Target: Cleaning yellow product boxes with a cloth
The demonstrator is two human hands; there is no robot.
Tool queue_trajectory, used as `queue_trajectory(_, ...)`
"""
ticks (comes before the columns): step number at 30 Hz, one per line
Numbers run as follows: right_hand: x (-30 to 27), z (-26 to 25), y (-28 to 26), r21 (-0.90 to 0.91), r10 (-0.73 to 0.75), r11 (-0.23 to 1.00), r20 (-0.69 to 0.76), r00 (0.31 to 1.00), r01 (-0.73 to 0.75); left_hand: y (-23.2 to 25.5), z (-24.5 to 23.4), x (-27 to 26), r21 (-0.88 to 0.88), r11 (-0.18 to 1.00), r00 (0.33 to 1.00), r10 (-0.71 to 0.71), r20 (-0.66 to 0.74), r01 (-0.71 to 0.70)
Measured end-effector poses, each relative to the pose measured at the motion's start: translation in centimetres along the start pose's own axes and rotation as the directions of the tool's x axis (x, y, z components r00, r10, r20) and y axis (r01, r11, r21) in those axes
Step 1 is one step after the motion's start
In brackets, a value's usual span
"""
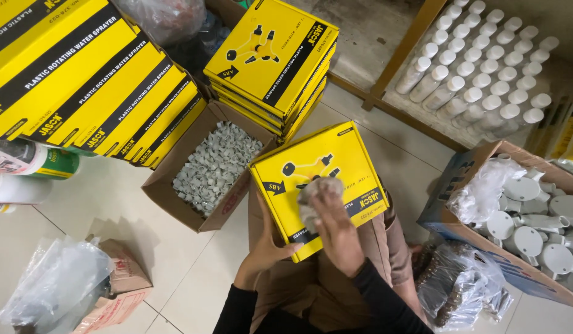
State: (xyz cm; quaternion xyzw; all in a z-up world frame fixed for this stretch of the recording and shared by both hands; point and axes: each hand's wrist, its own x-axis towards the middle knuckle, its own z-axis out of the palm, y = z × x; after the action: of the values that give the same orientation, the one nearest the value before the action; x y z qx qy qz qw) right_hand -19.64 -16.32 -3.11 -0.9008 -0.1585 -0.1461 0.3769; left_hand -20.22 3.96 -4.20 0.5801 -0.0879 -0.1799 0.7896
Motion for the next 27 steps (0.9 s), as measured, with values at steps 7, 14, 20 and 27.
queue_trajectory(7, 5.1, 1.8, -0.6, -0.095, -0.321, 0.940, 0.084, 0.943, 0.328, 1.0, 0.8, -0.5, 0.145, 0.985, 0.993, -0.099, 0.066, 0.088)
queue_trajectory(14, 8.2, -2.1, 5.0, 0.075, 0.218, 0.976, -0.252, 0.943, -0.206, 2.8, 1.7, -0.5, 0.195, 0.971, 0.990, -0.143, 0.010, 0.139)
queue_trajectory(20, 1.7, 0.1, 4.3, -0.092, 0.248, 0.956, -0.244, 0.937, -0.277, 1.9, 1.1, -0.4, 0.074, 0.976, 0.979, -0.201, -0.027, 0.203)
queue_trajectory(27, 1.0, 1.9, -4.2, 0.115, -0.203, 0.975, 0.134, 0.970, 0.189, -4.2, -0.3, -1.8, 0.220, 0.957, 0.982, -0.172, -0.082, 0.186)
